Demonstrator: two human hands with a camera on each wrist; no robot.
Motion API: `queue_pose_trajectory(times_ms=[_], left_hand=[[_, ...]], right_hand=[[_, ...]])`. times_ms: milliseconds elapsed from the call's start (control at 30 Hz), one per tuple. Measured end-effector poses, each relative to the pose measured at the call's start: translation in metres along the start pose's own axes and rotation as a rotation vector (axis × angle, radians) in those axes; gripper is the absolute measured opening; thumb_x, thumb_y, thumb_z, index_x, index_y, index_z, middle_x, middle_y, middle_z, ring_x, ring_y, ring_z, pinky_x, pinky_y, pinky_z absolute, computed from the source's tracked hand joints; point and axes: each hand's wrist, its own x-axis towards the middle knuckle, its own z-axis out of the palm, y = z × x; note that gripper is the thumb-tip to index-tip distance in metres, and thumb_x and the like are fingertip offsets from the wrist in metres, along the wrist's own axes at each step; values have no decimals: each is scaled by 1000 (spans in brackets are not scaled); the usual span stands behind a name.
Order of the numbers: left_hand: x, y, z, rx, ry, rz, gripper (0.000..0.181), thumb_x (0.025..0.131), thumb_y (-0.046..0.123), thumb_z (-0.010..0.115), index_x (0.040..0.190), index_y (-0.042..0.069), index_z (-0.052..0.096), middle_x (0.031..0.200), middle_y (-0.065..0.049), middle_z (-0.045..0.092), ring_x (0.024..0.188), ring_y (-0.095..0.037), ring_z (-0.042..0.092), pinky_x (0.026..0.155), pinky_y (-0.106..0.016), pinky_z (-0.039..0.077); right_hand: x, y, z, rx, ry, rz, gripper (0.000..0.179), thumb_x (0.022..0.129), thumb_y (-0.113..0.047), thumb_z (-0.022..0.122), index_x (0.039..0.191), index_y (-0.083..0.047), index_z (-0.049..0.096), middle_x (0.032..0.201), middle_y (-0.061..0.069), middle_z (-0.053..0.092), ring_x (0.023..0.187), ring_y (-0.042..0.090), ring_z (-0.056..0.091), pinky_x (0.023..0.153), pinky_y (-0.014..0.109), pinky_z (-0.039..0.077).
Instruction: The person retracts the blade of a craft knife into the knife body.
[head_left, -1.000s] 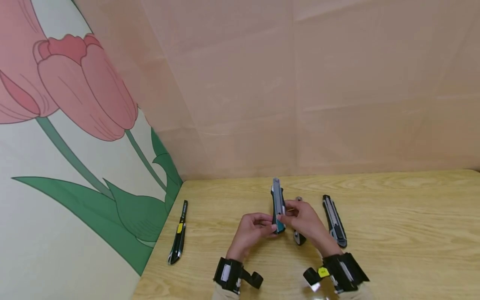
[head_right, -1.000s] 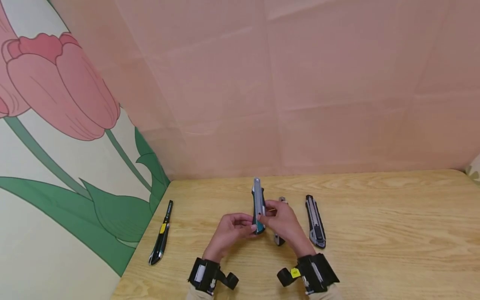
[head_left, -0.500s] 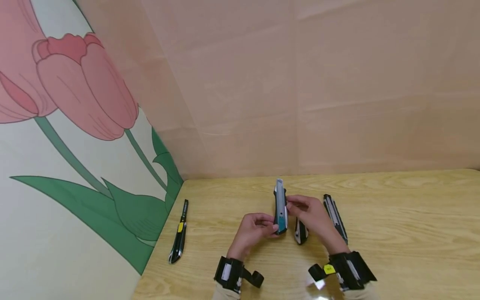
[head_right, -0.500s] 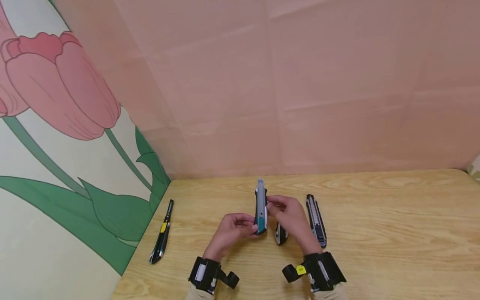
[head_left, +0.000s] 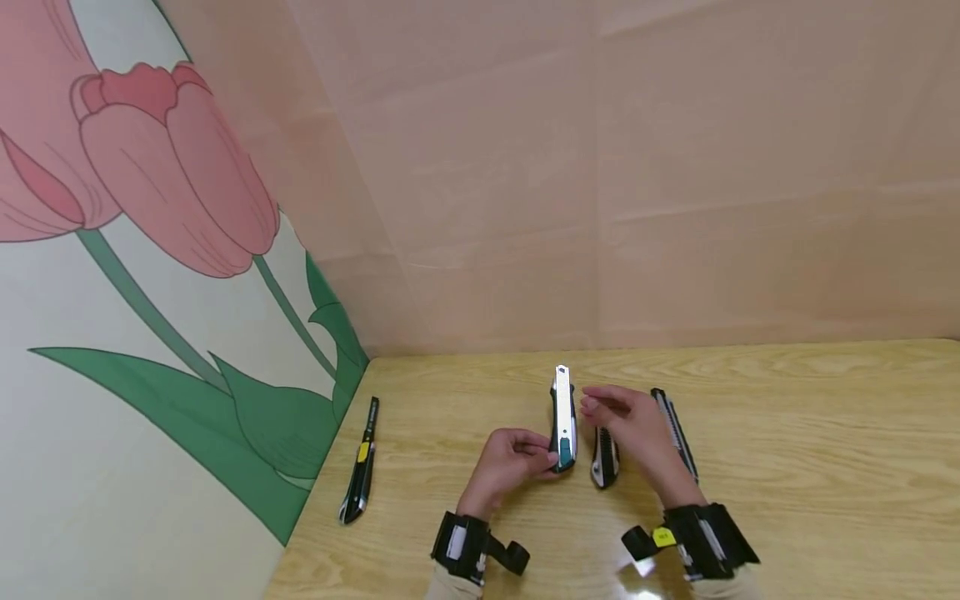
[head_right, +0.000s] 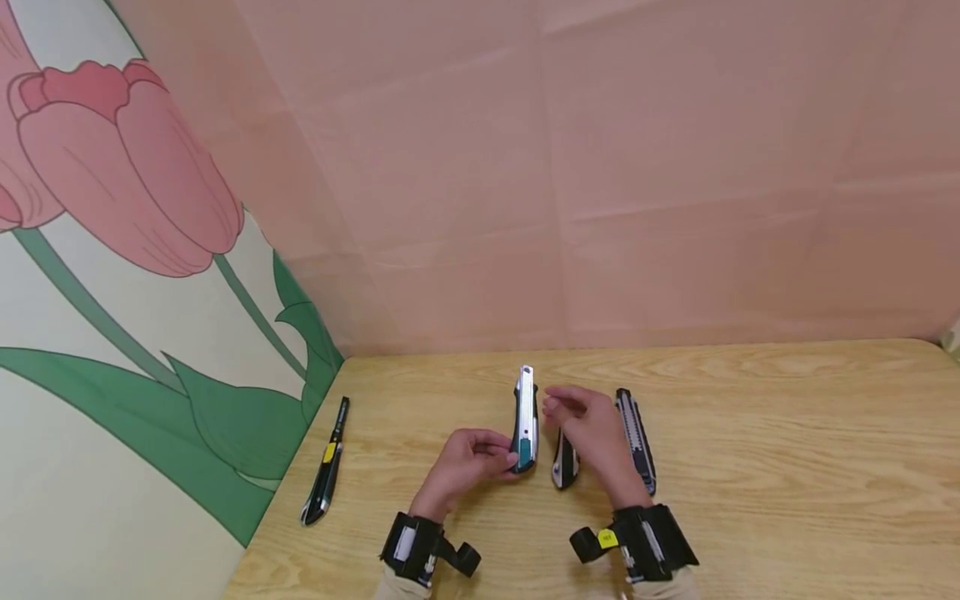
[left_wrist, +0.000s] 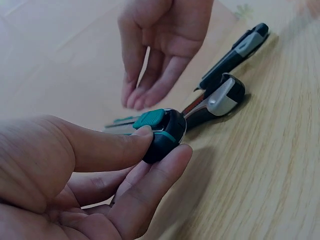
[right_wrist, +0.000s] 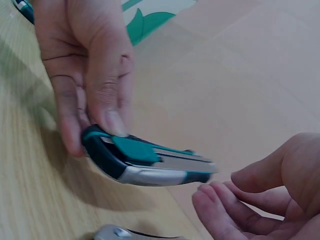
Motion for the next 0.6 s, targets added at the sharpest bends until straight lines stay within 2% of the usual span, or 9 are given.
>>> queue_pose_trajectory(times_ms=[133, 300, 600], left_hand=[[-1, -3, -1, -8, 7, -18, 25, 75, -6, 71, 98, -10, 63, 91, -25, 68, 77, -31, 69, 71, -40, 60], [-2, -5, -3, 14, 27, -40, 25, 76, -5, 71, 99, -10, 63, 89, -21, 68, 77, -30, 69, 71, -39, 60], [-2, -6, -3, 54, 46, -46, 23, 75, -3, 73, 97, -9, 65, 84, -19, 70, 74, -27, 69, 68, -39, 60]], right_hand=[[0, 1, -6, 68, 48, -38, 34, 92, -24, 60, 118, -3, 61, 113, 23, 67, 95, 28, 68, 80, 35, 58], [1, 0, -6, 142, 63, -51, 31, 92, -17, 60, 116, 1, 61, 112, 28, 65, 93, 26, 69, 75, 25, 58], [1, -1, -2, 106, 53, -37, 29, 93, -18, 59, 116, -1, 61, 112, 24, 66, 95, 29, 68, 80, 33, 58]])
